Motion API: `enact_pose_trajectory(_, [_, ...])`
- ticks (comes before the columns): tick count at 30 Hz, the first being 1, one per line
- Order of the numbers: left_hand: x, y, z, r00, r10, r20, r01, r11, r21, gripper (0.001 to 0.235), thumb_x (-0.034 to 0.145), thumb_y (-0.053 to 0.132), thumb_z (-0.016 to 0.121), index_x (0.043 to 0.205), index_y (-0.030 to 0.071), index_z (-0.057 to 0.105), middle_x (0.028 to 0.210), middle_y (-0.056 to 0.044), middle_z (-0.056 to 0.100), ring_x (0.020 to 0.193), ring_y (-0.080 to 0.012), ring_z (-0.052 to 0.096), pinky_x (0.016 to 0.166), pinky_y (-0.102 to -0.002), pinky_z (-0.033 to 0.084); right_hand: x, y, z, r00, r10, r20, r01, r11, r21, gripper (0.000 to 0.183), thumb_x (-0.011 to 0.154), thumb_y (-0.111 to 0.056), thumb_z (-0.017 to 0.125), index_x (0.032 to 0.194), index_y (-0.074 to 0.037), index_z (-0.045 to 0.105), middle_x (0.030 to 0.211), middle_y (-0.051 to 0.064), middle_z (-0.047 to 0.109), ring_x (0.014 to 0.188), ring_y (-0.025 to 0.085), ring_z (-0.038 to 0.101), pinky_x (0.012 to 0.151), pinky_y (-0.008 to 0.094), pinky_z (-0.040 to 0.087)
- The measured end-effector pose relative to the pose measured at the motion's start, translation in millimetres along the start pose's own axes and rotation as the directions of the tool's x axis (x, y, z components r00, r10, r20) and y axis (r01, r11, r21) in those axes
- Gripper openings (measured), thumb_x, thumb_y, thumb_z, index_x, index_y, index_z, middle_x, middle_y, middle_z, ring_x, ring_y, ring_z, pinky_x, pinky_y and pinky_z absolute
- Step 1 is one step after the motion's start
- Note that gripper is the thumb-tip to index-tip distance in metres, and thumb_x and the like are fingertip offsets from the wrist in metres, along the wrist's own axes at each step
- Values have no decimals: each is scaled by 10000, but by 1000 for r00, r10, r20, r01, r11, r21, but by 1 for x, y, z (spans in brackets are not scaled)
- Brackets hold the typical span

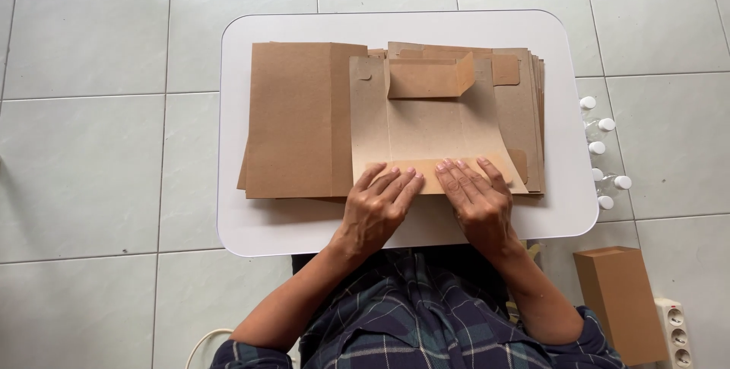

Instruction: The person folds flat cardboard pieces into rectangular boxes by hand. They fold side flaps, tuck tabs into slots, and close the boxes. One completed box is placed on the floor, and the person continues folding another box from the stack.

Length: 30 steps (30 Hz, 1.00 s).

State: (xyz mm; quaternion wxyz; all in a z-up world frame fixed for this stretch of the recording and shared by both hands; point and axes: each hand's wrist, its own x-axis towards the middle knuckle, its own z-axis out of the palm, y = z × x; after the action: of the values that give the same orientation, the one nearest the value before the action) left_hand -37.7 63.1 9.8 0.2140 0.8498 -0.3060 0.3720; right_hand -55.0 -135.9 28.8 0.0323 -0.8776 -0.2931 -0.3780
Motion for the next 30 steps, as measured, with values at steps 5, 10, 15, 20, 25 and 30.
enact_pose_trajectory(5, [-1,-3,-5,1000,-2,4,2,1000,-25,150,910,122,749,1051,162,781,957,-46,799,873,-201,776,1004,-428,554,-11,13,-1,999,3,51,-1,1000,-31,305,1026,-68,543,1250,-95,748,1165,112,773,1038,240,742,1105,452,463])
enact_pose_trajectory(10, [-5,-6,-7,999,0,35,1,999,-36,180,908,111,740,1074,168,782,968,-44,799,886,-200,772,1013,-436,543,-23,19,2,996,33,88,-32,999,-7,283,1019,-58,553,1225,-73,746,1158,119,773,1063,253,736,1140,455,446])
enact_pose_trajectory(15, [-5,-7,-12,998,-2,56,4,999,-33,187,939,96,705,1102,159,774,1003,-37,797,917,-203,766,1020,-437,529,-35,23,6,991,77,105,-77,997,-4,312,1020,-67,540,1248,-100,750,1184,102,771,1095,243,732,1138,436,476])
enact_pose_trajectory(20, [-9,-2,-9,995,-5,100,10,999,-48,192,935,99,698,1104,152,772,1010,-46,795,928,-216,762,1007,-443,532,-45,26,7,982,110,155,-119,992,46,372,990,-69,545,1316,-116,718,1252,93,745,1163,253,700,1164,448,448])
enact_pose_trajectory(25, [-7,1,-16,983,0,182,15,997,-80,187,912,92,695,1081,115,772,999,-78,790,956,-257,749,1034,-490,502,-39,38,-8,897,138,420,-174,984,47,543,808,-401,754,1316,-214,708,1286,38,731,1220,224,673,1112,435,449])
enact_pose_trajectory(30, [0,-6,-21,936,-42,351,134,961,-242,388,822,391,816,1086,109,775,1130,-134,755,1073,-349,696,974,-507,494,42,71,-1,947,82,311,-91,996,14,409,951,-456,687,1271,-206,740,1213,32,752,1179,258,660,1007,439,458])
